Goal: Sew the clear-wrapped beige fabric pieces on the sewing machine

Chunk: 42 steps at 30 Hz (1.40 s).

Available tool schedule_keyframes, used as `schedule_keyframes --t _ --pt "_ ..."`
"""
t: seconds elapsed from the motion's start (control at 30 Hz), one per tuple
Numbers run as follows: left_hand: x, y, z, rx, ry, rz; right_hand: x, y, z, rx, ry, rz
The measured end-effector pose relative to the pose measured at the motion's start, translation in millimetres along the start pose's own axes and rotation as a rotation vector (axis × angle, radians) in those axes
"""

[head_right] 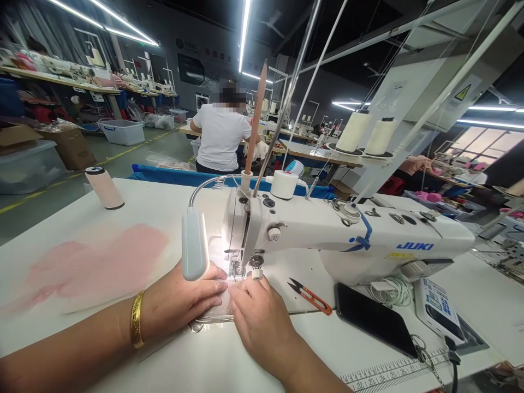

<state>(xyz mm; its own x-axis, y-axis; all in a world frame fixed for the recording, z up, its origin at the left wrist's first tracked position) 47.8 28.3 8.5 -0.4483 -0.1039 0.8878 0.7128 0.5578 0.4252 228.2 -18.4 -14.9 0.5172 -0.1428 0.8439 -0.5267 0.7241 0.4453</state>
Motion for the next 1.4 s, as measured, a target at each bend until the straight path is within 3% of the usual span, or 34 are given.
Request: schedule_keyframes --t 0.2,0.47,0.77,1.0,1.4 --pt "-0.1 2 0 0.024 0.012 -0.062 2 0 1 0.014 -0.011 -0.007" --pt "6.4 2 -5 -0.009 -0.100 0.088 9 -5 0 0.066 0.087 -0.066" --pt "11.1 13 -20 -0.109 -0.030 -0.139 14 -3 6 0.134 0.124 -0.044" --pt "5.2 4 -6 -0.022 -0.195 -0.057 13 -3 7 0.125 0.112 -0.020" --pt "0.3 5 -15 -0.129 -0.087 -0.121 15 -2 15 0.188 0.086 -0.040"
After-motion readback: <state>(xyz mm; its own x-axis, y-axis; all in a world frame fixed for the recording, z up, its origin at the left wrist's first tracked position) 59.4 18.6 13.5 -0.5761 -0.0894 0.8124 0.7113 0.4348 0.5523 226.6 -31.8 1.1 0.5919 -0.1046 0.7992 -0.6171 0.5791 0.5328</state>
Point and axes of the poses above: each hand's wrist, its own y-axis towards the middle knuckle, its own x-axis out of the back of the hand, z = x × y, the point moved 4 cm from there along y, towards the middle knuckle, and after that the axes turned 5 degrees about x, right-handed, at the moved point
